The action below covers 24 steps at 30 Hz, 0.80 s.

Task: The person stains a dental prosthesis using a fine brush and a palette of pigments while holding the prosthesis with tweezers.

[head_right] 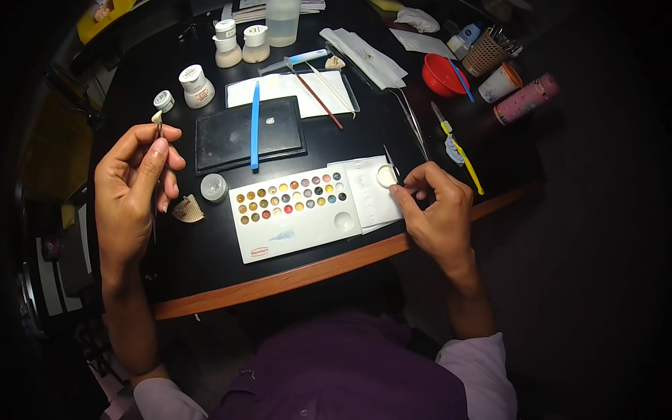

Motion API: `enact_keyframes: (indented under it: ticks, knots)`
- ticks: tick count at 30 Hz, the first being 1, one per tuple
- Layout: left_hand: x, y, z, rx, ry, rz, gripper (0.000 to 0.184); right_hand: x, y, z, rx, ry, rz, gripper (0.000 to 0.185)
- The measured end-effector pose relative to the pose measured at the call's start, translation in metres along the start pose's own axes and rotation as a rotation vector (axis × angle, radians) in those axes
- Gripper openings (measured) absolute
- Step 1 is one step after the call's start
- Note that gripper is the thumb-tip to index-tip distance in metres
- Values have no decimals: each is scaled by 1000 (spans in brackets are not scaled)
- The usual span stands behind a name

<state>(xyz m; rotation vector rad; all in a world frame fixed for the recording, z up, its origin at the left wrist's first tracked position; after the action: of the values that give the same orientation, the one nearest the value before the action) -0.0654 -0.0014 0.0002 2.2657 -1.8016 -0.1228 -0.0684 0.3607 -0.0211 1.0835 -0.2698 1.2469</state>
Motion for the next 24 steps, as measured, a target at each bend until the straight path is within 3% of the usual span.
enact_keyframes:
  ticks: [12,17,24]
  knots:
    - [-1,0,2,1,14,7,18,-16,-16,16,-36,43,-65,17]
    - [0,0,3,5,15,11,18,-26,-22,21,107,-67,-133,16]
    - [-2,1,1,30,-47,52,21,-17,-20,30,123,-76,-200,16]
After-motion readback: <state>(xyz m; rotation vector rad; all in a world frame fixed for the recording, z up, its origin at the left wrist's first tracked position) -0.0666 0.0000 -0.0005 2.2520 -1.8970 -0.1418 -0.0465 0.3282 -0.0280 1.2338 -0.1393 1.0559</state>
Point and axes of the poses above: each hand's wrist, its own y-axis towards the middle knuckle, its own x-axis out of the back of the hand, z = x × y, the point moved 6 cm from there along y, towards the middle knuckle, and after that the axes turned 9 degrees about -z, right-handed, at the moved point
